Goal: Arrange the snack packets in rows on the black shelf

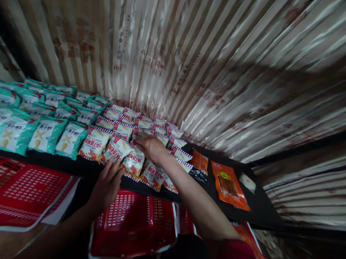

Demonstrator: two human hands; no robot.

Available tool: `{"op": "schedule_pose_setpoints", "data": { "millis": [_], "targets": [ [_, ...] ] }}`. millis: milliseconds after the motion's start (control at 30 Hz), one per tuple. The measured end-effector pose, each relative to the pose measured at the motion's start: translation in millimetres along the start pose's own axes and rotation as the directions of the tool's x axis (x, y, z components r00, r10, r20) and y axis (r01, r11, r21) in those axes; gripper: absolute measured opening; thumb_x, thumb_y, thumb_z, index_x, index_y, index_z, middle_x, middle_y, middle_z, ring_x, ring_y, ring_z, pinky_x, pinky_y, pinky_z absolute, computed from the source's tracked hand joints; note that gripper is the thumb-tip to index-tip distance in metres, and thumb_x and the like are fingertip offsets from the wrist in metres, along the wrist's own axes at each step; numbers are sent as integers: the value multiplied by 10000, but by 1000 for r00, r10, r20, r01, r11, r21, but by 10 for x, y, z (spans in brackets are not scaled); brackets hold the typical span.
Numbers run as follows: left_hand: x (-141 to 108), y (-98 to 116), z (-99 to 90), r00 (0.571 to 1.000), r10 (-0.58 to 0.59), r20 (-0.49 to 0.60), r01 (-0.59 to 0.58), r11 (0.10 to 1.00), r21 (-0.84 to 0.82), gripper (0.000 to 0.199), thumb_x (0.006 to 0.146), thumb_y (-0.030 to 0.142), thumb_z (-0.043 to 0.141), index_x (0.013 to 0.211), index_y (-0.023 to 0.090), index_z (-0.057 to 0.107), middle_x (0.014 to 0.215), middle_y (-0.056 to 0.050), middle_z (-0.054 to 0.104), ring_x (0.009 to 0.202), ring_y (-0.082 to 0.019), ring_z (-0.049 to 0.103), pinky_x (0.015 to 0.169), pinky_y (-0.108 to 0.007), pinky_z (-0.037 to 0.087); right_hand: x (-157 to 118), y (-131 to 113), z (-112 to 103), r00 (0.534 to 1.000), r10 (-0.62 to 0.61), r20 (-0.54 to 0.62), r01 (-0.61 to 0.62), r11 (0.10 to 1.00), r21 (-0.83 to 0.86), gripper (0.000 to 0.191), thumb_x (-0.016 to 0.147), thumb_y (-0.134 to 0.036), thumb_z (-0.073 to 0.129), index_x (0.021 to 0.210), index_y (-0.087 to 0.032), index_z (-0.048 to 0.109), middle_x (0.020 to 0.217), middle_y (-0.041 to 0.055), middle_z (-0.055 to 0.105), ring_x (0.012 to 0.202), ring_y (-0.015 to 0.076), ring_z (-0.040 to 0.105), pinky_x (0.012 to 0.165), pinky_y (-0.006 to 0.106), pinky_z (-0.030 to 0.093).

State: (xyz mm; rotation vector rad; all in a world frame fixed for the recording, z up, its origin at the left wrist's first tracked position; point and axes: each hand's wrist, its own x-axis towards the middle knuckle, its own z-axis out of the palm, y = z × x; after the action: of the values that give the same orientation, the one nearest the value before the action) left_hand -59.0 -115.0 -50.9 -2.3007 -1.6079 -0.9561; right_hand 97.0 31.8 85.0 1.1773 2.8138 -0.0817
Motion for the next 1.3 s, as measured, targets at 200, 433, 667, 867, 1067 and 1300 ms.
{"op": "schedule_pose_setpoints", "data": {
  "millis": [200,433,667,867,1067,1300],
  "targets": [
    [-7,-117,-3,998,-67,10,67,997,-32,400,855,69,397,1246,127,462,1443,-188,321,1400,-333,136,1030,-520,393,57,-105,39,999,47,6,-46,993,-106,307,930,-322,419,1116,-198,629,1016,104,671,1062,218,557,869,317,440],
    [-222,-158,-66,999,-38,5,39,993,-113,459,849,35,383,1294,143,408,1441,-167,327,1400,-300,165,1062,-506,372,46,-188,77,992,120,-40,-124,985,-123,317,931,-348,397,1064,-198,643,963,98,688,1014,236,582,798,316,466],
    [-374,-53,-118,991,62,115,-44,987,-157,384,843,63,383,1185,116,549,1334,-150,488,1357,-279,286,1027,-451,429,54,-206,159,988,152,21,-148,981,-124,295,915,-305,414,1035,-186,656,972,116,697,997,245,608,785,318,474],
    [-457,49,-20,973,92,210,-58,985,-161,376,865,99,367,1185,121,564,1274,-128,560,1298,-282,386,946,-471,484,62,-215,179,979,197,56,-190,975,-116,333,922,-340,409,1118,-175,622,1020,131,686,1038,240,594,850,329,457],
    [-458,-6,13,983,53,178,-27,989,-145,376,865,102,370,1184,113,568,1317,-132,526,1312,-270,370,988,-454,459,84,-204,208,984,177,28,-172,977,-122,353,913,-338,424,1196,-195,580,1047,118,678,1022,234,597,840,320,458],
    [-378,-144,-17,989,27,145,-9,992,-123,396,865,104,354,1207,90,555,1324,-142,517,1306,-257,370,1014,-441,437,115,-178,281,976,216,-26,-218,974,-61,315,909,-324,432,1140,-209,613,1062,101,662,1020,223,585,830,300,459]
  ]
}}
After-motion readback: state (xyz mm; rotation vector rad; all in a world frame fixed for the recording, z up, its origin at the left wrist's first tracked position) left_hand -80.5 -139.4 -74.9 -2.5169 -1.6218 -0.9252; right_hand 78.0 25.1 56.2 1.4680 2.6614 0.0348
